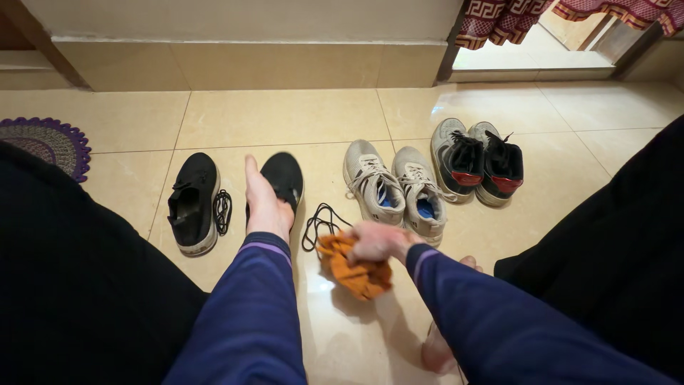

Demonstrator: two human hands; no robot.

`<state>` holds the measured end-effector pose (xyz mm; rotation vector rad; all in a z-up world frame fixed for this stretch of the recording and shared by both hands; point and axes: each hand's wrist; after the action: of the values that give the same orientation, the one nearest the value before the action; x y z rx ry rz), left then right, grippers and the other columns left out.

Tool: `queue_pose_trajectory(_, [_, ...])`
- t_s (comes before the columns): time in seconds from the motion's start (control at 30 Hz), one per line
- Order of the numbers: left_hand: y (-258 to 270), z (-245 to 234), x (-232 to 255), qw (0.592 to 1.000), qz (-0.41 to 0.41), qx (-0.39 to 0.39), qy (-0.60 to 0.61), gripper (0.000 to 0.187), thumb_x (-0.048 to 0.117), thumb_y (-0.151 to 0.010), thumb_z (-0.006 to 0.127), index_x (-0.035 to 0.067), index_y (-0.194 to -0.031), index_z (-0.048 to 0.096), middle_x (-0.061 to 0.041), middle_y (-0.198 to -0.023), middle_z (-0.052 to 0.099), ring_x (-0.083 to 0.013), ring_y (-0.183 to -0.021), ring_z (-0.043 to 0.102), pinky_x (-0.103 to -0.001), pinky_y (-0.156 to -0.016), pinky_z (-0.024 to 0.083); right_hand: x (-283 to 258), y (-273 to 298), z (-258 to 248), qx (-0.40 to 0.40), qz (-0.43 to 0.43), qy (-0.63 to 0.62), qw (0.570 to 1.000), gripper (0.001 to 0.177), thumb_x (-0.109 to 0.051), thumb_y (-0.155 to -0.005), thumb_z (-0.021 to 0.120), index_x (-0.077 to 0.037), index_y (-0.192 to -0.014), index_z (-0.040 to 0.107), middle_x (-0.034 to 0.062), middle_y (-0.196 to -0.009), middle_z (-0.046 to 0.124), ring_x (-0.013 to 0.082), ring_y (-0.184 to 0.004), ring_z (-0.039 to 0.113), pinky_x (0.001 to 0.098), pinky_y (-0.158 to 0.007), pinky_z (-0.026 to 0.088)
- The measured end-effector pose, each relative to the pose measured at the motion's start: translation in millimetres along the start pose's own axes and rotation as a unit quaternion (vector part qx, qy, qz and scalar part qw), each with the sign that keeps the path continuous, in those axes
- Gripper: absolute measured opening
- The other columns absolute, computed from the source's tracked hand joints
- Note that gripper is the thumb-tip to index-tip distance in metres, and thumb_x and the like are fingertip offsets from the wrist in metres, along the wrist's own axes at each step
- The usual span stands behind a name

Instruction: The person removes the laces from a black sneaker, then wipes the shoe's exterior with an orange cloth. The laces are placed on the floor, and the shoe is set down next to other footwear.

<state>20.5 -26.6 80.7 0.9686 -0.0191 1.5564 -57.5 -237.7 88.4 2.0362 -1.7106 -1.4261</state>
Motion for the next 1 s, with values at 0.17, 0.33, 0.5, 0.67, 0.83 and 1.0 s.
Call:
queue_pose_trajectory(0.17, [-3.1, -24.2, -9.5, 0.998, -0.012, 0.059, 0.028, 0.072, 0.053, -0.089, 0.058, 0.005, -0.142, 0.051, -0.015, -0.135, 0.066, -0.0266, -0.117, 0.069, -0.04, -0.101, 0.055, 38.1, 16.0, 17.8, 0.005, 0.147, 0.0, 0.989, 0.057, -0.022, -0.075, 0.079, -0.017, -0.131, 0.069, 0.0091, -0.105, 0.078, 0.0219, -0.092, 0.074, 0.0354, -0.079, 0.059])
queue_pose_trajectory(0.33, [-17.4, -16.3, -7.6, 0.996, -0.025, 0.001, 0.081, 0.072, 0.052, -0.088, 0.057, 0.0, -0.139, 0.059, -0.016, -0.137, 0.068, -0.0285, -0.118, 0.07, -0.042, -0.101, 0.057, 42.3, 8.9, 13.7, -0.044, 0.111, 0.086, 0.989, 0.055, -0.019, -0.069, 0.078, -0.015, -0.124, 0.076, 0.0066, -0.104, 0.08, 0.0205, -0.089, 0.074, 0.0339, -0.076, 0.059])
queue_pose_trajectory(0.5, [-28.8, -15.5, 1.1, 0.999, -0.035, -0.015, -0.02, 0.075, 0.062, -0.094, 0.053, 0.003, -0.139, 0.055, -0.015, -0.14, 0.063, -0.0256, -0.125, 0.06, -0.04, -0.108, 0.045, 39.7, 15.4, 15.2, -0.007, 0.157, 0.043, 0.987, 0.065, -0.024, -0.072, 0.081, -0.022, -0.135, 0.064, 0.0085, -0.11, 0.077, 0.023, -0.095, 0.074, 0.0371, -0.08, 0.059])
queue_pose_trajectory(0.67, [-8.6, -32.8, -7.1, 0.933, 0.055, 0.151, -0.321, 0.054, 0.044, -0.092, 0.062, 0.012, -0.136, 0.06, -0.012, -0.128, 0.066, -0.0265, -0.12, 0.061, -0.044, -0.104, 0.046, 41.0, 17.7, 16.8, -0.061, 0.125, 0.083, 0.987, 0.065, -0.045, -0.072, 0.083, -0.019, -0.13, 0.071, 0.0028, -0.119, 0.075, 0.0186, -0.108, 0.07, 0.0319, -0.09, 0.054])
queue_pose_trajectory(0.83, [19.9, -35.2, -52.5, 0.726, 0.212, 0.087, -0.649, 0.037, 0.028, -0.093, 0.063, 0.011, -0.125, 0.07, -0.013, -0.119, 0.072, -0.0313, -0.116, 0.068, -0.042, -0.1, 0.053, 30.8, 12.6, 18.7, -0.133, 0.156, 0.117, 0.972, 0.072, -0.066, -0.074, 0.075, -0.02, -0.129, 0.072, 0.0029, -0.123, 0.073, 0.0207, -0.109, 0.07, 0.0331, -0.096, 0.052])
queue_pose_trajectory(1.0, [35.7, -38.4, -85.6, 0.609, -0.017, -0.061, -0.79, 0.081, 0.033, -0.084, 0.077, 0.009, -0.151, 0.039, -0.019, -0.152, 0.043, -0.0394, -0.138, 0.047, -0.044, -0.114, 0.041, 39.5, -2.4, 15.4, 0.045, 0.113, 0.073, 0.99, 0.073, -0.06, -0.079, 0.071, -0.009, -0.132, 0.07, 0.015, -0.13, 0.071, 0.0274, -0.119, 0.068, 0.0357, -0.104, 0.05])
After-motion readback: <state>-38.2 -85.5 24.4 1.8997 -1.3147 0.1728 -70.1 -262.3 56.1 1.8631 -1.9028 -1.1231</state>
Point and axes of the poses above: each hand's wrist, its own y-axis away from the middle knuckle, its own z-axis out of the palm, x = y × z
